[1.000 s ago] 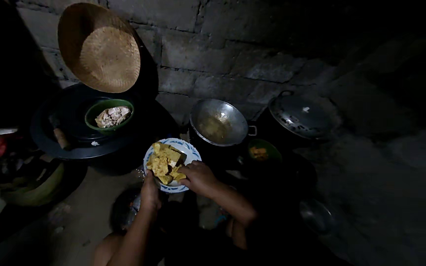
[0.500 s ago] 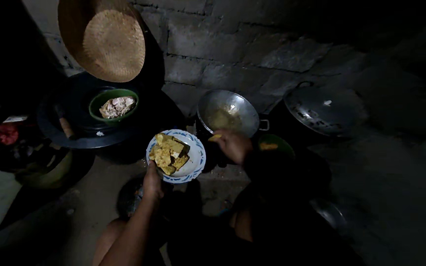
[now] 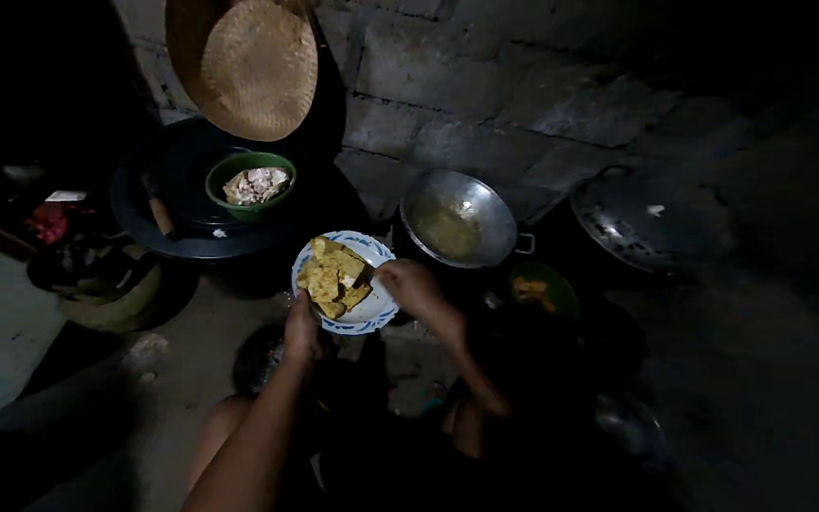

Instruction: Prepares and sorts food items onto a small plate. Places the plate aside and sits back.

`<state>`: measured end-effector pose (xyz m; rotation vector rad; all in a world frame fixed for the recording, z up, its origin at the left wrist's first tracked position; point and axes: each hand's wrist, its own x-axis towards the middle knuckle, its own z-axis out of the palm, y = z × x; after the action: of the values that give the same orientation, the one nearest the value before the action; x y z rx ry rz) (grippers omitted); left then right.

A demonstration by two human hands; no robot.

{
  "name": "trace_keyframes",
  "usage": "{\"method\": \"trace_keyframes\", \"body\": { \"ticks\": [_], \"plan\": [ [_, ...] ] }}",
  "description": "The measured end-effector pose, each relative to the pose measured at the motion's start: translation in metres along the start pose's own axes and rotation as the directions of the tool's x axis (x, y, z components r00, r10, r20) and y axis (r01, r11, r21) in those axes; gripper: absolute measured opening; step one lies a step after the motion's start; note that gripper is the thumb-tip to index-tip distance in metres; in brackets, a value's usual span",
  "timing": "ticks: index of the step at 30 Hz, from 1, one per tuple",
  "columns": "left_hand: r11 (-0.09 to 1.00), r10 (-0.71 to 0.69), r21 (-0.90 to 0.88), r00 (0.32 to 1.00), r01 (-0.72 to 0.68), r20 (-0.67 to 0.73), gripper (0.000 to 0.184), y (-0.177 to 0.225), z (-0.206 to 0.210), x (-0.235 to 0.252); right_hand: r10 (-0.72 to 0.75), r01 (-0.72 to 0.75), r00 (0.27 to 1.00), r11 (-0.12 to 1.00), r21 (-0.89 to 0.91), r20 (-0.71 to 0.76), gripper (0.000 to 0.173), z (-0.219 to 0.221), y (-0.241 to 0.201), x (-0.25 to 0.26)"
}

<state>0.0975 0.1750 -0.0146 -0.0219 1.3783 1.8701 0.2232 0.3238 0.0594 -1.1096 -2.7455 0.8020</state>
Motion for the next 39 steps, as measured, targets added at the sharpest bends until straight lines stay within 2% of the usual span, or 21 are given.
{"method": "trace_keyframes", "body": {
  "ticks": [2,6,11,14,17,19,21,24,27,31,35,38,39],
  "plan": [
    [1.0,0.008,0.025,1.0,-0.008,-0.009,0.058,-0.001,0.001,-0.001,0.018,-0.015,0.996,0.999,-0.042,0.087,0.039,0.021,-0.018,-0.003],
    [0.999,0.013,0.039,1.0,-0.012,-0.001,0.057,-0.001,0.004,-0.007,0.079,-0.075,0.994,0.996,-0.05,0.077,0.043,0.041,-0.029,-0.01],
    [0.999,-0.012,0.036,1.0,0.013,-0.025,0.057,-0.003,0.004,-0.005,0.149,-0.155,0.976,0.987,0.028,0.157,0.038,0.035,-0.037,-0.026],
    [0.999,-0.033,0.0,0.999,0.033,-0.039,0.056,-0.001,0.007,-0.004,0.13,-0.147,0.974,0.986,0.077,0.186,0.039,0.007,-0.029,-0.028],
    [0.999,-0.026,-0.046,0.999,0.025,-0.039,0.057,-0.002,0.004,-0.002,0.16,-0.159,0.987,0.983,0.088,-0.016,0.038,-0.03,0.001,-0.023],
    [0.997,-0.032,-0.073,0.999,0.029,-0.03,0.058,-0.002,0.0,0.001,0.198,-0.199,0.963,0.98,0.015,-0.183,0.039,-0.051,0.027,-0.017],
    [0.998,-0.035,-0.061,0.999,0.033,-0.03,0.057,0.0,-0.004,0.003,0.222,-0.254,0.932,0.964,-0.077,-0.287,0.034,-0.061,0.054,-0.005],
    [0.998,-0.049,-0.03,0.998,0.048,-0.025,0.057,0.004,-0.008,0.001,0.273,-0.325,0.915,0.935,-0.139,-0.297,0.032,-0.054,0.084,0.017],
    [0.998,-0.048,-0.035,0.998,0.047,-0.027,0.057,0.004,-0.009,0.001,0.263,-0.305,0.921,0.946,-0.112,-0.286,0.036,-0.037,0.105,0.039],
    [0.999,-0.03,-0.017,0.999,0.03,-0.021,0.057,0.0,-0.011,0.006,0.158,-0.195,0.924,0.978,-0.073,-0.349,0.033,-0.036,0.065,0.044],
    [0.999,-0.037,-0.012,0.999,0.037,0.008,0.057,0.001,-0.006,0.002,-0.027,0.041,0.985,0.996,0.078,-0.171,0.035,-0.018,0.004,0.014],
    [0.999,-0.038,0.014,0.999,0.038,0.037,0.057,-0.002,-0.003,-0.002,0.05,-0.054,0.998,0.994,0.1,0.04,0.055,-0.004,-0.029,0.004],
    [0.999,-0.031,0.035,0.998,0.029,0.049,0.057,-0.004,-0.003,-0.002,0.077,-0.082,0.995,0.994,0.078,0.071,0.058,0.002,-0.034,0.004]
  ]
}}
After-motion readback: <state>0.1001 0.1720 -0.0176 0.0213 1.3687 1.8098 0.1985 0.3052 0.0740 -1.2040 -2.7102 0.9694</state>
